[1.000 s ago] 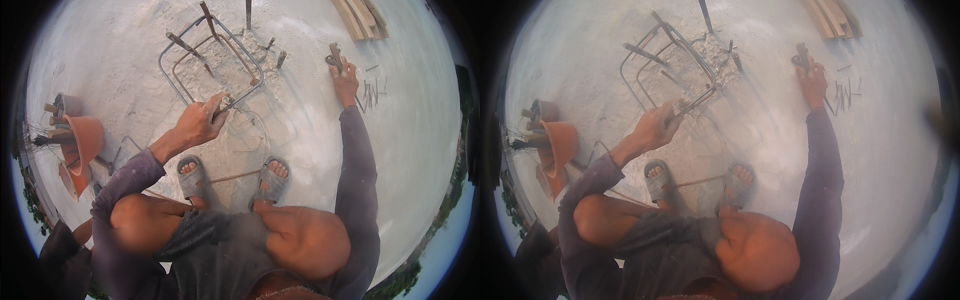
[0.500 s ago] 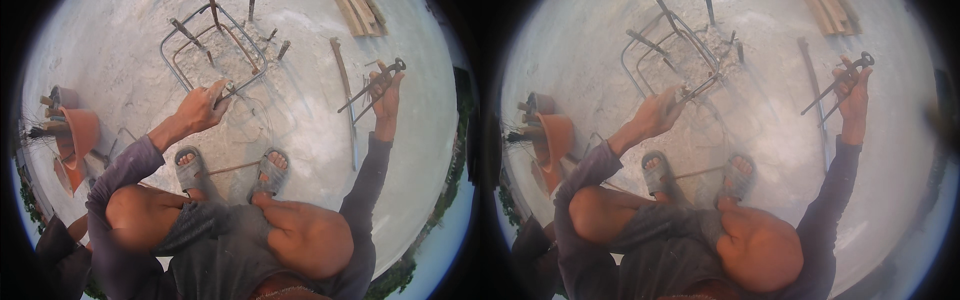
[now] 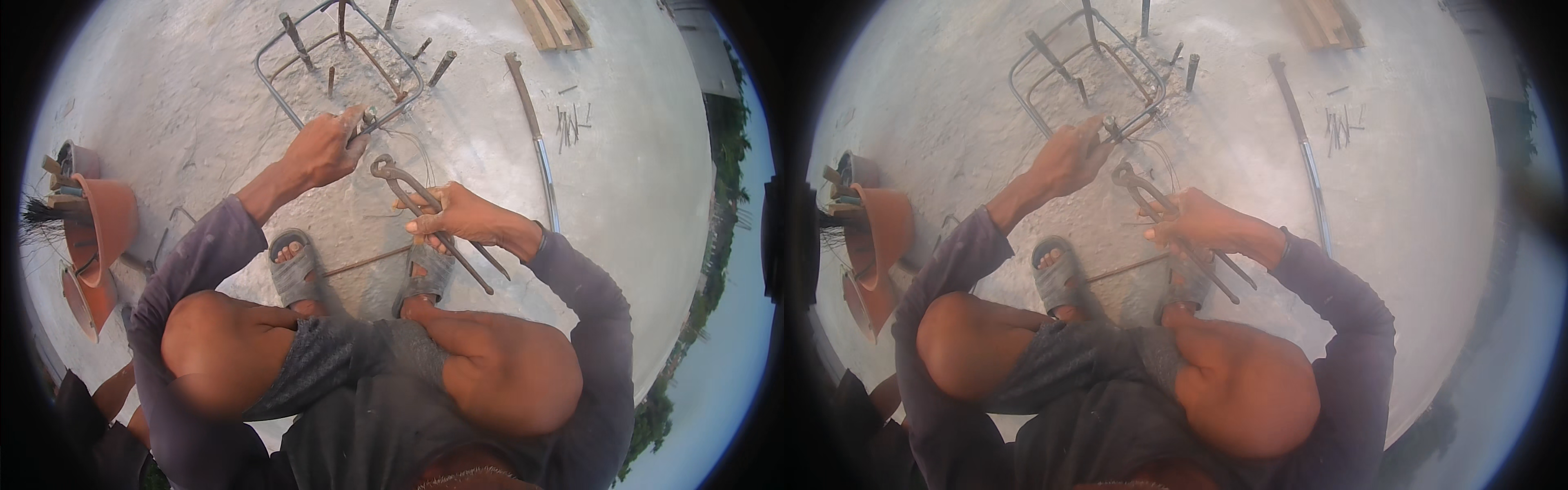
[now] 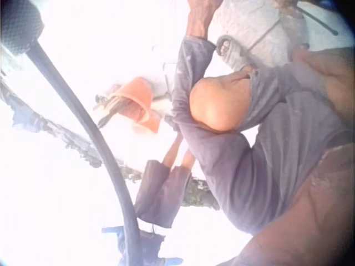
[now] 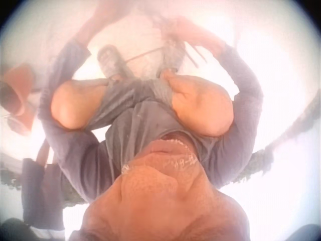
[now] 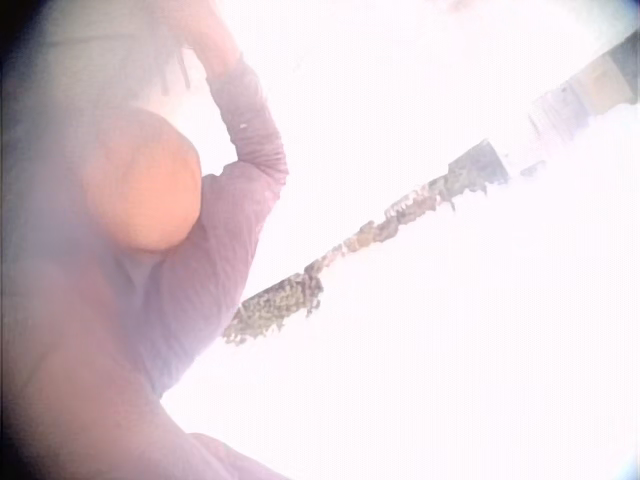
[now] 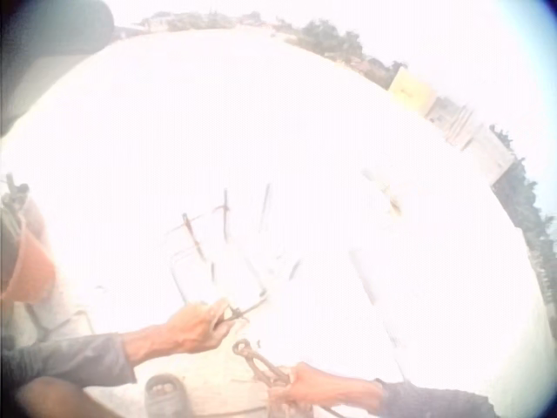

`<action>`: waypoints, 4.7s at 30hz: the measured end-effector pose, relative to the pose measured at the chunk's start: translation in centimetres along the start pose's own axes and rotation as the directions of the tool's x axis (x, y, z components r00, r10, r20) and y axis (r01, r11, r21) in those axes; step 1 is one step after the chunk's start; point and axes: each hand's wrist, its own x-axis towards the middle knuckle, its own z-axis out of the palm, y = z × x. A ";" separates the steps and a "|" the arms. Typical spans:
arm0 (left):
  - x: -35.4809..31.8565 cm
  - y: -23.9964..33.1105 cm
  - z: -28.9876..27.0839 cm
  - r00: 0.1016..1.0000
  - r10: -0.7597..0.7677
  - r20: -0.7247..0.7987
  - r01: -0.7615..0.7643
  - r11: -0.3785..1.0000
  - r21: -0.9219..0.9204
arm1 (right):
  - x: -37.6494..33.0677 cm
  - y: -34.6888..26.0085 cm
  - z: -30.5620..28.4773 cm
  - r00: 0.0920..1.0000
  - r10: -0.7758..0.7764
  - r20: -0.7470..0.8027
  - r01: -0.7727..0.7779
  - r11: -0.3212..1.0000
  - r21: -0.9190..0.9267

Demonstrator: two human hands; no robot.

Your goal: The person assembles a metal frame by hand, using pliers to bend and secure metal rods into a rectangular structure. The person repeatedly adjusts and tightens the frame components on a concrete floor.

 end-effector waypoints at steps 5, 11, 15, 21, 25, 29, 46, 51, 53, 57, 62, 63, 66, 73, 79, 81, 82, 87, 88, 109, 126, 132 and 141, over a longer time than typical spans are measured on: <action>0.0 0.1 -0.1 1.000 0.007 -0.007 -0.006 0.999 0.038 | -0.7 -1.4 0.4 0.990 0.127 -0.065 -0.133 0.987 -0.093; 0.1 -0.1 0.0 1.000 -0.004 0.004 0.004 1.000 0.006 | -0.4 -3.4 -1.3 0.996 0.074 -0.056 -0.079 0.993 -0.084; 0.1 0.0 -0.1 1.000 0.009 0.010 -0.009 0.999 0.030 | 0.3 -4.8 -1.8 0.994 0.103 -0.040 -0.104 0.994 -0.037; 0.1 0.0 -0.1 0.999 0.041 -0.011 -0.041 0.999 -0.026 | 0.7 -6.5 -1.9 0.988 0.145 -0.050 -0.151 0.976 -0.160; 0.0 0.0 0.0 0.999 0.021 -0.026 -0.021 1.000 -0.011 | 0.8 -7.0 -2.0 0.974 0.216 -0.064 -0.222 0.967 -0.128; 0.0 0.0 0.0 1.000 0.018 -0.022 -0.019 1.000 -0.004 | 0.9 -6.9 -2.4 0.976 0.208 -0.058 -0.214 0.964 -0.156; 0.0 0.2 0.0 0.999 0.025 -0.037 -0.025 1.000 -0.007 | 0.8 -4.6 -2.3 0.998 0.034 -0.053 -0.038 0.997 -0.071; 0.1 0.1 0.1 0.999 0.016 -0.050 -0.016 1.000 -0.004 | 0.4 -4.2 -2.5 0.992 -0.005 -0.124 -0.022 0.977 -0.211; 0.2 0.0 0.2 0.999 0.006 -0.034 -0.005 1.000 0.004 | -0.4 -4.2 -2.1 0.953 -0.125 -0.277 -0.039 0.853 -0.521; 0.2 -0.2 0.4 0.996 0.041 -0.079 -0.041 0.999 -0.002 | -2.0 -2.5 0.8 0.743 -0.527 -0.413 -0.243 0.362 -0.900; 0.2 -0.2 0.5 0.996 0.046 -0.074 -0.043 0.999 0.032 | -1.7 0.9 2.1 0.499 -0.808 -0.314 -0.462 0.058 -0.885; 0.2 -0.2 0.5 0.996 0.039 -0.075 -0.035 0.998 0.042 | -1.9 1.4 2.0 0.537 -0.787 -0.303 -0.431 0.052 -0.901; 0.1 0.0 0.3 0.999 0.012 -0.048 -0.014 1.000 -0.024 | -1.9 2.3 1.2 0.759 -0.492 -0.426 -0.219 0.424 -0.879; 0.0 -0.1 -0.1 0.999 0.019 -0.034 -0.021 0.999 -0.043 | -1.2 2.6 2.4 0.980 -0.117 -0.162 0.176 0.890 0.421; 0.2 0.1 0.2 0.999 -0.023 -0.041 0.024 0.999 0.021 | -3.6 -0.4 0.0 0.959 -0.108 -0.262 0.066 0.984 -0.164; 0.2 0.1 0.2 0.999 -0.007 -0.044 0.008 1.000 0.017 | -4.3 -1.0 -0.1 0.925 -0.160 -0.344 0.003 0.909 -0.416; 0.2 0.1 0.3 0.999 -0.005 -0.051 0.006 1.000 0.021 | -4.5 -0.9 0.1 0.897 -0.261 -0.358 0.037 0.850 -0.525; 0.1 -0.4 0.6 0.995 0.054 -0.084 -0.053 0.998 0.015 | -4.8 1.9 1.7 0.700 -0.635 -0.326 -0.233 0.229 -0.945; 0.1 -0.5 0.7 0.992 0.074 -0.104 -0.074 0.997 0.011 | -4.7 2.5 1.8 0.680 -0.670 -0.299 -0.317 0.099 -0.943; 0.1 0.6 0.0 0.999 -0.005 -0.046 0.005 1.000 -0.009 | -8.0 9.5 -1.0 0.694 -0.150 -0.704 -0.133 0.935 -0.330; 0.0 0.8 -0.2 0.999 -0.027 -0.037 0.027 1.000 0.001 | -18.4 4.3 -6.3 -0.642 -0.398 -0.655 0.427 0.524 -0.737; 0.2 1.0 -0.4 1.000 0.002 -0.022 -0.003 0.999 -0.050 | -21.1 -2.0 -7.0 -0.807 -0.531 -0.259 -0.177 0.636 -0.751; 0.2 0.8 -0.5 0.999 -0.040 0.000 0.040 0.998 -0.039 | -19.6 1.7 -1.9 -0.273 -0.553 -0.787 0.537 0.591 -0.601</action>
